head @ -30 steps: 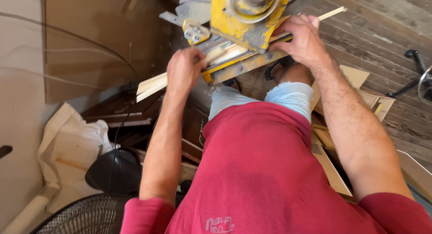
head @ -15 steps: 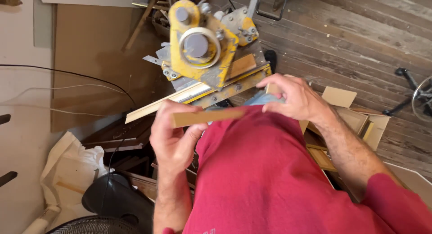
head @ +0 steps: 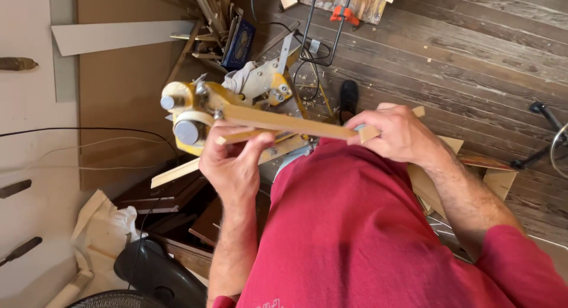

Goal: Cutting wooden molding strips using a manual miter trimmer machine

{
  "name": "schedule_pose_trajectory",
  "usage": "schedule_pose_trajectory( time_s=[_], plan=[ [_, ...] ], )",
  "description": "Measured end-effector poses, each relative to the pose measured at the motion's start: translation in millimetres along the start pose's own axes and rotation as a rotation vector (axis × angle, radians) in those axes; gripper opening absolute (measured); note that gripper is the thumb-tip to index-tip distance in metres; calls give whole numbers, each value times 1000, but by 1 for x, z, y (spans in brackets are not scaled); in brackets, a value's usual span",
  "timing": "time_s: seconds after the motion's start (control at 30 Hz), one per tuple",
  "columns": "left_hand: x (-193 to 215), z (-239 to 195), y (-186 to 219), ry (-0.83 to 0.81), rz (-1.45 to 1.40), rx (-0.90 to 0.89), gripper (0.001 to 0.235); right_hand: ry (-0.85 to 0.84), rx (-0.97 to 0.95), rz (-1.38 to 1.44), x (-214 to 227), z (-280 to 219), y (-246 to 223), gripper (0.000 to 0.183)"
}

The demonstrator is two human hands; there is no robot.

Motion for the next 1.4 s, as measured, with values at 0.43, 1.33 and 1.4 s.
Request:
schedule_pose_trajectory(
  time_s=[0.43,1.33,1.4],
  plan=[
    [-65,-41,-50,73,586,366,39,-75,-682,-768,91,-50,355,48],
    [-74,-52,-65,-206,285,430,15,32,-642,172,-6,31,227,24],
    [-65,-55,-67,-337,412,396,25,-89,-272,-50,-13,34,151,18]
  ],
)
Point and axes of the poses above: each hand's wrist, its own z-axis towards the middle knuckle, its own x-axis out of the back of the hand, y = z × x, the point moved 7 cm from there along z, towards the middle knuckle, and after that the axes turned 14 degrees about y, right-handed, at the moved point
